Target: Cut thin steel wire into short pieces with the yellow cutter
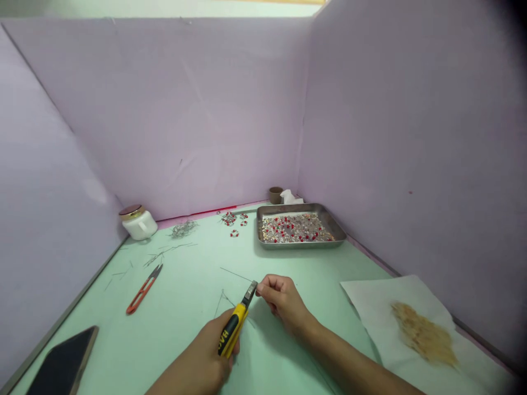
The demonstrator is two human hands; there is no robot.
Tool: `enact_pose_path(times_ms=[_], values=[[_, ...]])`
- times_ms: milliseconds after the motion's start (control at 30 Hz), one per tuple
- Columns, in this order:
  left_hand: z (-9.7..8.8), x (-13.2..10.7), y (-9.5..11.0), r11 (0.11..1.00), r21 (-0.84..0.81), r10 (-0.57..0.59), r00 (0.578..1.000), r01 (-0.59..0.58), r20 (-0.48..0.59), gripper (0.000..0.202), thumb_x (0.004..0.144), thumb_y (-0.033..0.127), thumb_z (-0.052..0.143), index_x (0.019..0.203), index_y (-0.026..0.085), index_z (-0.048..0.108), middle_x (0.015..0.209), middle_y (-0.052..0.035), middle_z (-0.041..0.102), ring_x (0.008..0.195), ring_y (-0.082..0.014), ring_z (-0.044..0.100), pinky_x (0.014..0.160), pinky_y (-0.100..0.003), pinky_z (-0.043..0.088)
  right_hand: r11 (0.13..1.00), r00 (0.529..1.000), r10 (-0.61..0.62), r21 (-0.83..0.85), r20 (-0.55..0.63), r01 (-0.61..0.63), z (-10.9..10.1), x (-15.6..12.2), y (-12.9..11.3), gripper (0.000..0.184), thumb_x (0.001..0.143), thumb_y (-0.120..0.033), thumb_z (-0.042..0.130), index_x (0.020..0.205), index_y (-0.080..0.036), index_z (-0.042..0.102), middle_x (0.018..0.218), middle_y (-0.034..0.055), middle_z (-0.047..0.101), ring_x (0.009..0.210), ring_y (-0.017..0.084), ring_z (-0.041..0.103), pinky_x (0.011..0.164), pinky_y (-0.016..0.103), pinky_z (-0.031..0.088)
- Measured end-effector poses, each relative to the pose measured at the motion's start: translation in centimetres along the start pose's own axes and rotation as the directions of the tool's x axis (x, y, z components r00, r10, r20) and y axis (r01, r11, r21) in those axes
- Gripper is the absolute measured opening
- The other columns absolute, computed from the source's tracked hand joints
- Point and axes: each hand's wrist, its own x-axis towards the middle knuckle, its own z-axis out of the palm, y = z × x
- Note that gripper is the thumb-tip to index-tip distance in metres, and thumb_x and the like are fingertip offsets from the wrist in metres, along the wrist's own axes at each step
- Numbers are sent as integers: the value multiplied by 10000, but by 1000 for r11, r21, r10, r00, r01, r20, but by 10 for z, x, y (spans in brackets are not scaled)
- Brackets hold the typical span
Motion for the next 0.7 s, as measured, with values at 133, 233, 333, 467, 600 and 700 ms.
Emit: enact_pose_path(times_ms=[133, 233, 333, 467, 600, 700], values=[[1, 2, 1, 999, 41, 21, 1000, -21, -20, 265, 511, 13, 363, 696, 194, 425, 628, 50, 452, 607, -121, 407, 562, -236, 329, 1000, 1000, 17, 1, -5, -17, 1, 0, 2, 218, 624, -334, 547, 522, -165, 451, 341, -93, 323, 318, 34, 231, 340, 184, 152], [2, 1, 1, 999, 32, 14, 1000, -13, -13, 284, 503, 11, 357, 708, 196, 426, 637, 48, 447, 612, -123, 407, 564, -236, 328, 999, 999, 35, 10, -17, -35, 1, 0, 3, 216, 617, -318, 549, 511, -170, 432, 344, -90, 334, 322, 33, 233, 342, 182, 152], [2, 1, 0, 999, 42, 1, 1000, 0, -22, 324, 490, 8, 360, 742, 194, 445, 646, 44, 448, 626, -130, 413, 580, -237, 333, 998, 998, 55, 19, -19, -54, 2, 1, 4, 198, 614, -301, 545, 513, -169, 437, 345, -90, 336, 319, 31, 223, 343, 182, 149], [2, 2, -2, 999, 35, 2, 999, -1, -37, 364, 525, 16, 378, 824, 186, 497, 684, 26, 503, 673, -149, 456, 639, -245, 368, 998, 998, 61, 32, -16, -60, 1, 1, 5, 151, 618, -270, 526, 528, -159, 474, 342, -93, 321, 314, 30, 211, 345, 184, 144], [1, 3, 1, 999, 20, 47, 998, -46, -29, 453, 569, 25, 391, 973, 179, 525, 773, -3, 584, 736, -169, 501, 701, -251, 398, 998, 997, 67, 5, -26, -67, 1, 0, 5, 138, 633, -258, 510, 547, -151, 500, 344, -90, 317, 322, 36, 226, 352, 185, 149], [2, 4, 6, 997, 55, 54, 998, -52, -30, 493, 614, 45, 412, 1080, 175, 509, 859, -33, 627, 795, -191, 539, 753, -258, 405, 997, 997, 69, -20, -36, -69, 0, 0, 6, 137, 642, -249, 507, 547, -150, 497, 351, -89, 313, 332, 38, 228, 359, 187, 153]])
